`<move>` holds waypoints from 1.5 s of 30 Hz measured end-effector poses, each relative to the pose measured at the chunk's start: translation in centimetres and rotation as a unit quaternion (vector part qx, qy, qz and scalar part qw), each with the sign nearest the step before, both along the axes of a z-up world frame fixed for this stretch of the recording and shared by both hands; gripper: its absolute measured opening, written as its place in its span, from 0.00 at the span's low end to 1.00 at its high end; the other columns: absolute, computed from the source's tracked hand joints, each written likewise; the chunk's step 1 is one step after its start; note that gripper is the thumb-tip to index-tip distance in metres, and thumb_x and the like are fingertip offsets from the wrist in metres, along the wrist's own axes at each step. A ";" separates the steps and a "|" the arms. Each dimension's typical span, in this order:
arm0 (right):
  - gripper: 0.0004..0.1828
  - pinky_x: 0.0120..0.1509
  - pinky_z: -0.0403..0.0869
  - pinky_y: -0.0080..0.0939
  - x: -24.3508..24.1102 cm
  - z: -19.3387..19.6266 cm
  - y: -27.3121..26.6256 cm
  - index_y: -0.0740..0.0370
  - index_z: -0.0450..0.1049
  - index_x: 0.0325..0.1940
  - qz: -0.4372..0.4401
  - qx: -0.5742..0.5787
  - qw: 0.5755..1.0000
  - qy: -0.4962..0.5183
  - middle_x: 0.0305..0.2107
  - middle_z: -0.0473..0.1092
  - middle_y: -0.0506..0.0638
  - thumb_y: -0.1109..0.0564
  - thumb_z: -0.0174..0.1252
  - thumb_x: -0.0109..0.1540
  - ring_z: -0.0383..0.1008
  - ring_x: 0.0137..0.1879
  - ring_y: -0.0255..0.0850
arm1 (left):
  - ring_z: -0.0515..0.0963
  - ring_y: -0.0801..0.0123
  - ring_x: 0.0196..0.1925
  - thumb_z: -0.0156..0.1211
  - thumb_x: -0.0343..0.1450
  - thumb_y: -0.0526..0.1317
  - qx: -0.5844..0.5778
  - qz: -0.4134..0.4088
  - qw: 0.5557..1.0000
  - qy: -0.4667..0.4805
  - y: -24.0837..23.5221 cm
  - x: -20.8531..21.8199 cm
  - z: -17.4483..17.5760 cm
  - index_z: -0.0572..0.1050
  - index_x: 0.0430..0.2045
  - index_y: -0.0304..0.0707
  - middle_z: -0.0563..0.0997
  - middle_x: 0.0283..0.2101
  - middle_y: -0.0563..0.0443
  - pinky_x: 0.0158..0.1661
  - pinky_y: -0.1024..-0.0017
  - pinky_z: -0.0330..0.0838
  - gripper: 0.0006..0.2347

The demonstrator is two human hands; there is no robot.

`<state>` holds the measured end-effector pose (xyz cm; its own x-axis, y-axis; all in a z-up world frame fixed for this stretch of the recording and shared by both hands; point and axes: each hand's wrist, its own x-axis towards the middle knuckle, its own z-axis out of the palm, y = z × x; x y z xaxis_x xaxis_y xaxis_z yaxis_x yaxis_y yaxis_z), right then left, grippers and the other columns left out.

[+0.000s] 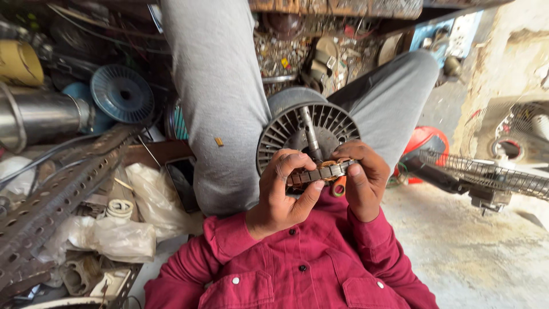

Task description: The person repairs a fan motor by using scissors to cut and strip wires, and then by hand twisting the wire ends together around the motor coils.

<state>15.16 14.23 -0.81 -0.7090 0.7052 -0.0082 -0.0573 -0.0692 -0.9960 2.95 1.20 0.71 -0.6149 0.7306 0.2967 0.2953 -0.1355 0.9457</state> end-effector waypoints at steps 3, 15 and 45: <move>0.23 0.54 0.70 0.39 0.7 -0.9 0.1 0.71 0.74 0.44 0.011 -0.009 1.000 -0.013 0.40 0.73 0.56 0.45 0.54 0.71 0.72 0.47 0.42 | 0.77 0.64 0.45 0.63 0.74 0.30 -0.016 0.004 1.000 -0.018 -0.2 0.2 -0.1 0.62 0.60 0.35 0.75 0.45 0.46 0.48 0.68 0.75 0.21; 0.18 0.56 0.70 0.38 1.0 -0.5 0.6 0.73 0.75 0.46 0.041 -0.021 0.998 -0.041 0.42 0.74 0.56 0.51 0.52 0.70 0.73 0.49 0.41 | 0.78 0.58 0.46 0.62 0.75 0.31 0.045 0.043 0.998 0.020 0.1 0.6 -0.7 0.63 0.60 0.33 0.77 0.47 0.44 0.49 0.63 0.76 0.20; 0.11 0.43 0.77 0.48 -26.3 -5.0 11.9 0.64 0.79 0.47 0.274 0.408 0.863 -0.113 0.38 0.77 0.60 0.62 0.65 0.60 0.79 0.39 0.55 | 0.80 0.59 0.44 0.62 0.76 0.41 0.052 0.036 0.996 -0.065 -0.8 -3.1 -2.1 0.66 0.51 0.37 0.78 0.43 0.43 0.48 0.60 0.72 0.14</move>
